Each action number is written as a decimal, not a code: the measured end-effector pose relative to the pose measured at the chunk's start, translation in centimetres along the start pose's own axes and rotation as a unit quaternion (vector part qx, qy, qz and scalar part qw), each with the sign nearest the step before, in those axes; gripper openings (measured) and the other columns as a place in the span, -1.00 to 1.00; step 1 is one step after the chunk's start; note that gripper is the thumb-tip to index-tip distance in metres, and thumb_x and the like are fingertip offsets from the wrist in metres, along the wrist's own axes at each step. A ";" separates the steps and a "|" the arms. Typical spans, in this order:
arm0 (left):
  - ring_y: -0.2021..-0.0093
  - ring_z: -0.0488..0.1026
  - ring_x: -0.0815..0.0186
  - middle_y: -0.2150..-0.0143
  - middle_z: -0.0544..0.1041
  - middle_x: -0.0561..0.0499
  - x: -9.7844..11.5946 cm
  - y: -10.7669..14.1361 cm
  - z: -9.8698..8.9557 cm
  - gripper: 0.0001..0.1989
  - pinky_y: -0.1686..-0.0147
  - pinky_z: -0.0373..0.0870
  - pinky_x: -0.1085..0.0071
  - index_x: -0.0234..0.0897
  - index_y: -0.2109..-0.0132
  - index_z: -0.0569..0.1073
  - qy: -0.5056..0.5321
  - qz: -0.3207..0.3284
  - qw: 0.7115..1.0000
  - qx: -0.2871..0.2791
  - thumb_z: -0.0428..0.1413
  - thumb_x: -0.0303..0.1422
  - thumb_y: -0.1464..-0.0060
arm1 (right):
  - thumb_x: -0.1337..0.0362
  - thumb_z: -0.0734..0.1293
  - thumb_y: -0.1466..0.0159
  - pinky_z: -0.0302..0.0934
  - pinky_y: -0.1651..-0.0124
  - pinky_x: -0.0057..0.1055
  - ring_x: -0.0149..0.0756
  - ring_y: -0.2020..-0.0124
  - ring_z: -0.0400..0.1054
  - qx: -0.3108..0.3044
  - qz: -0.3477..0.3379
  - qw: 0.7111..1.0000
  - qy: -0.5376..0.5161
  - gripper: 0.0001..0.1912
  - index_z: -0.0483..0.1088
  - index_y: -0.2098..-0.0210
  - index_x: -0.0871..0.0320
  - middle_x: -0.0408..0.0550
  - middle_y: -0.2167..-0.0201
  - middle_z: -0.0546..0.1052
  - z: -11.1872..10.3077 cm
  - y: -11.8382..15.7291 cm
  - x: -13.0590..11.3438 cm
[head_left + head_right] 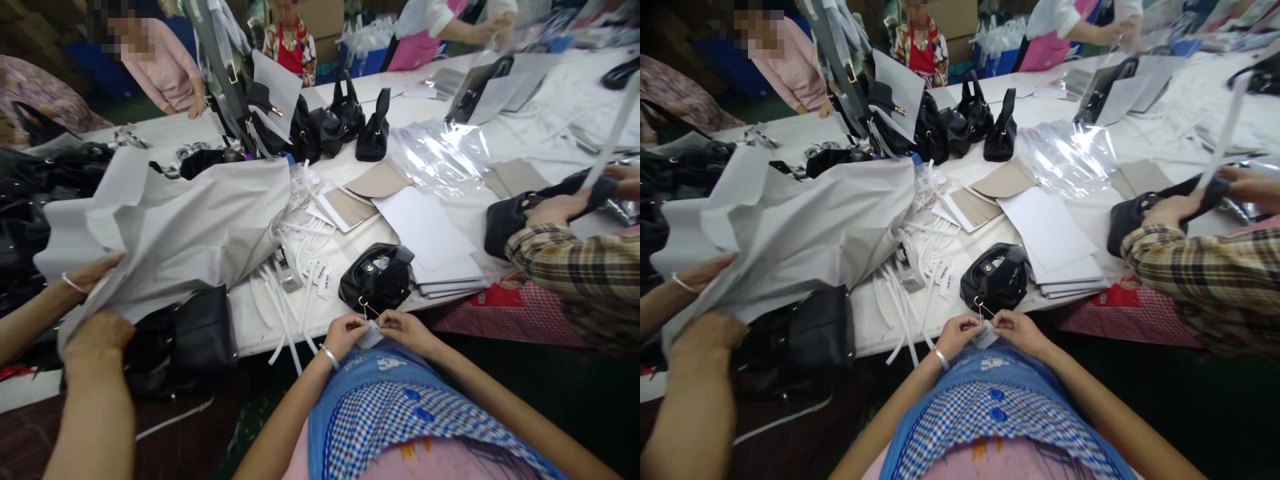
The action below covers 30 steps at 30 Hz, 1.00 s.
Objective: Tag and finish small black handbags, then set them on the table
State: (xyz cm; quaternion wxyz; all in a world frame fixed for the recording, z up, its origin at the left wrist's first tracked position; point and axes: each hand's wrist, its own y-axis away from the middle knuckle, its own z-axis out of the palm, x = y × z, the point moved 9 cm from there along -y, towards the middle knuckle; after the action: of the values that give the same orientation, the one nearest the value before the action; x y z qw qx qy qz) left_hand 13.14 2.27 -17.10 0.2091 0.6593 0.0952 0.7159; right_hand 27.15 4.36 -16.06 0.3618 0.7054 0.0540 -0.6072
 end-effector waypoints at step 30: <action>0.34 0.50 0.28 0.36 0.59 -0.06 0.4 0.7 2.9 -0.90 0.25 0.42 0.39 -0.35 0.39 0.54 -0.031 0.000 0.999 -0.020 0.23 -0.40 0.13 | 0.04 0.41 -0.04 0.15 0.43 -0.51 -0.46 0.50 0.24 0.002 0.098 0.989 -0.108 -0.66 0.45 0.35 0.19 -0.15 0.46 0.46 1.2 2.0 1.7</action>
State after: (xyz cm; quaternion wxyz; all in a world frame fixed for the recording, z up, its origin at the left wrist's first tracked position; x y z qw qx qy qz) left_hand 15.80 1.41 -16.09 0.2247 0.6771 0.0741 0.6968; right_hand 27.65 1.55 -16.67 0.4221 0.6384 -0.0559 -0.6412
